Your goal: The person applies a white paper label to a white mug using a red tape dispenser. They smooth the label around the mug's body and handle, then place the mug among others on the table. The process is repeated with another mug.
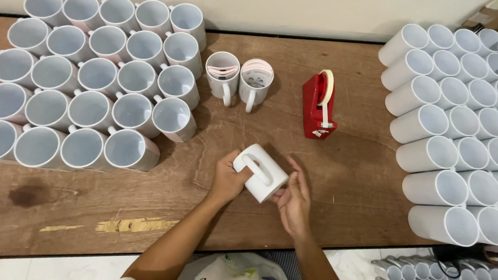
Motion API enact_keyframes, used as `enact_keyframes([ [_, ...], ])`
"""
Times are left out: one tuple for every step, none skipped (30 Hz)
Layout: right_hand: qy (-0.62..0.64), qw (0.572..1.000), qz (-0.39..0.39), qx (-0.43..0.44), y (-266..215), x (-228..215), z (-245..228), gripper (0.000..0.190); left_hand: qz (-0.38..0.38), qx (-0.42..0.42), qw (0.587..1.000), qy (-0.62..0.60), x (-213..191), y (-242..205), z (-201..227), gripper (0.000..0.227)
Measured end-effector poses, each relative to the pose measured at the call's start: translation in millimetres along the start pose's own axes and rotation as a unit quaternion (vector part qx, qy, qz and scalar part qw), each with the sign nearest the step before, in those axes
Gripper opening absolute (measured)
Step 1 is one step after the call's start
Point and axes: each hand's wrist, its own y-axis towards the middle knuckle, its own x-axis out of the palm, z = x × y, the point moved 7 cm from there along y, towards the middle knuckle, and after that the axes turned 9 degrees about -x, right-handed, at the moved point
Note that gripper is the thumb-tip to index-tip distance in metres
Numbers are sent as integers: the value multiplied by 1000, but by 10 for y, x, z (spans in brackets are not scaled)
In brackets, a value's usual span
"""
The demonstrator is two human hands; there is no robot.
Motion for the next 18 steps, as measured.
enact_keyframes([
  [0, 1000, -1, 1, 16, -71, 12, 51, 1, 0, 1000, 0, -17, -1, 60, 30],
  [-21, 997, -71, -30, 29, -51, -16, 62, 47, -78, 996, 10, -96, 1, 10, 27],
  [-42, 987, -143, -57, 20, -35, -39, 74, 94, -157, 983, 19, -174, -34, -45, 33],
  [-42, 987, -145, -55, -9, 21, -53, 74, 97, -157, 983, 18, -179, -50, 13, 33],
  [-167, 964, -187, -84, -38, 118, -83, 97, 98, -168, 981, 18, -176, -54, 55, 35],
  [-289, 924, -226, -112, -72, 211, -102, 125, 98, -179, 979, 17, -171, -57, 97, 37],
  [-289, 924, -226, -110, -52, 260, -132, 125, 99, -181, 978, 17, -168, -67, 121, 37],
  [-373, 897, -202, -122, -18, 274, -177, 110, 75, -188, 979, 31, -126, -72, 138, 36],
  [-452, 863, -178, -135, 33, 309, -220, 95, 51, -194, 979, 45, -102, -59, 168, 36],
  [-451, 864, -179, -135, 54, 290, -234, 95, 53, -194, 979, 46, -105, -96, 272, 36],
  [-448, 869, -175, -118, 99, 258, -238, 94, 17, -198, 979, 48, -53, -117, 377, 36],
  [-445, 873, -170, -102, 145, 226, -242, 94, -19, -201, 978, 50, 1, -142, 482, 37],
  [-444, 874, -171, -101, 147, 200, -224, 94, -18, -202, 978, 51, -49, -171, 478, 37],
  [-452, 870, -175, -85, 151, 165, -183, 94, -58, -177, 982, 35, -37, -195, 507, 37],
  [-461, 866, -179, -71, 167, 130, -154, 93, -98, -150, 984, 19, -20, -212, 544, 37],
  [-461, 866, -180, -70, 182, 114, -140, 93, -97, -150, 984, 19, -44, -210, 515, 37],
  [-477, 857, -181, -69, 200, 95, -120, 93, -113, -139, 984, 8, -48, -211, 500, 38],
  [-492, 848, -183, -68, 217, 77, -100, 93, -128, -128, 983, -4, -52, -214, 487, 39],
])
